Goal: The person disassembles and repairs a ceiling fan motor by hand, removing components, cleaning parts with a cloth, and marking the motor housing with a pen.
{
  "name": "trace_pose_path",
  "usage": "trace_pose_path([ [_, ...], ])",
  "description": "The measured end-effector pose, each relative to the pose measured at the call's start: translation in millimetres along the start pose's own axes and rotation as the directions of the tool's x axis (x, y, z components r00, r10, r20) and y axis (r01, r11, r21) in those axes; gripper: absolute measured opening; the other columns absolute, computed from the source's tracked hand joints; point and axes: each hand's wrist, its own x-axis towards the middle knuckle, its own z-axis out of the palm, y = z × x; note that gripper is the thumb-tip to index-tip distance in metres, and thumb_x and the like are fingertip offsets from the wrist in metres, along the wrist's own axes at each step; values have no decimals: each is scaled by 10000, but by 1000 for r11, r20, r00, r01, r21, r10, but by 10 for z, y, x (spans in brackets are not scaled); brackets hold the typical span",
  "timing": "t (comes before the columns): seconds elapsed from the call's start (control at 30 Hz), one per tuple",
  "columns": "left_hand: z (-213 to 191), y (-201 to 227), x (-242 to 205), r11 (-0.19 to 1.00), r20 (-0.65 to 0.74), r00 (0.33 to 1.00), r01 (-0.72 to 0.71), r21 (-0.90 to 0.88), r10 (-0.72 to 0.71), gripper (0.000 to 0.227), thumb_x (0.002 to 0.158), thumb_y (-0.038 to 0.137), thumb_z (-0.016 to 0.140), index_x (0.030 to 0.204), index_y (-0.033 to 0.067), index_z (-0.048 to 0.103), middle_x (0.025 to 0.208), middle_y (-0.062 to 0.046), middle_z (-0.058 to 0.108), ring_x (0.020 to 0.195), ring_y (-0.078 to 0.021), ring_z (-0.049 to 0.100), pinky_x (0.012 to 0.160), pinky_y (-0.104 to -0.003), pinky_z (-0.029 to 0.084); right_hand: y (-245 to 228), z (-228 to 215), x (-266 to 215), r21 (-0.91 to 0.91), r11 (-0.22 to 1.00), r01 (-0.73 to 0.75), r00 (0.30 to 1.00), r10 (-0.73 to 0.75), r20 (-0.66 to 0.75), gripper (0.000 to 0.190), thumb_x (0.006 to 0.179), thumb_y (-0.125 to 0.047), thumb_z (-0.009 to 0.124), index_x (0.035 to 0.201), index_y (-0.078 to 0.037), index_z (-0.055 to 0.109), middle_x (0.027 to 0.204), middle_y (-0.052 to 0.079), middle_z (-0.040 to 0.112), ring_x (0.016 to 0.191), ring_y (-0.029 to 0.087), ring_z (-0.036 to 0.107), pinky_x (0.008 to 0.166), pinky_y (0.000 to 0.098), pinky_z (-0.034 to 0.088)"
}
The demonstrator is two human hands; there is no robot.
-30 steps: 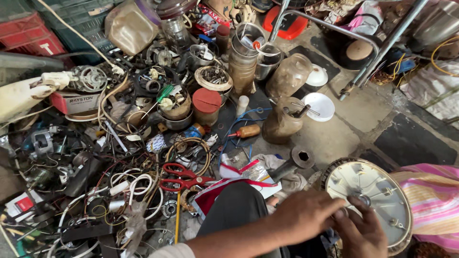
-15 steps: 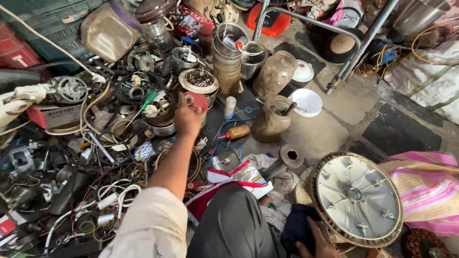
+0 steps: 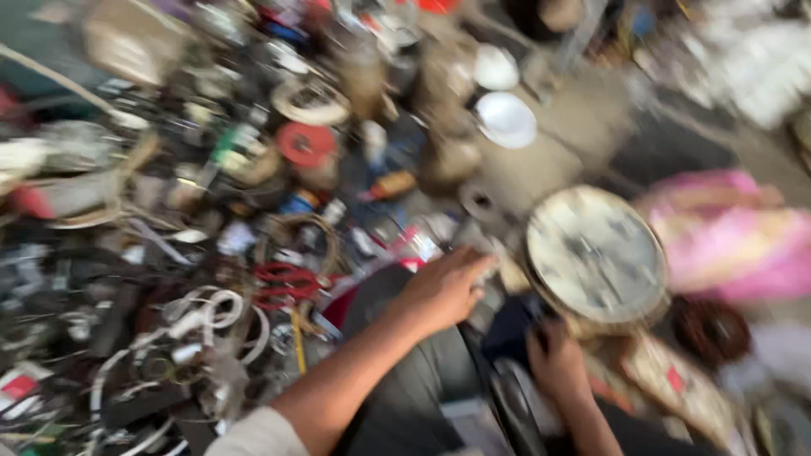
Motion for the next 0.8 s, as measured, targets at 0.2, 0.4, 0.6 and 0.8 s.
trace_pose_path([
  [0.2, 1014, 327, 351, 974, 464, 856, 194, 115, -225, 544, 902, 267, 721, 1422, 199, 577, 1366, -160, 582, 1271, -341, 578, 1011, -481, 485, -578, -1317, -528, 796, 581, -171, 933, 356, -59, 222, 1076, -178, 536, 1231, -52, 632, 1089, 56, 648, 971, 179, 606, 839, 342, 514],
  [0.4, 1401, 759, 11, 756, 111, 979, -60, -652, 174, 616, 893, 314, 672, 1403, 12, 504, 1358, -206, 643, 1273, -337, 604, 1025, -420, 479, -399, -1390, -641, 641, 725, -252, 797, 531, -288, 174, 1043, -133, 588, 1175, -35, 644, 1127, 118, 698, 1019, 194, 639, 903, 337, 523],
  [0.6, 1473, 1297, -420, 856, 117, 973, 230, -463, -198, 301, 950, 218, 621, 1202, 57, 655, 1219, -188, 723, 1183, -373, 666, 983, -455, 525, -308, -1186, -1034, 249, 945, -212, 961, 248, -126, 311, 909, -179, 688, 1202, -76, 674, 1075, 114, 716, 987, 202, 671, 879, 344, 548],
  [0.8, 1212, 757, -198, 986, 522, 852, -44, 159, -46, 303, 864, 190, 650, 1142, 72, 663, 1214, -193, 679, 1105, -396, 671, 891, -511, 553, 265, -1893, -1778, -68, 941, -332, 942, 327, -71, 474, 775, -225, 789, 1229, -118, 705, 1024, 111, 734, 955, 211, 704, 855, 352, 572],
])
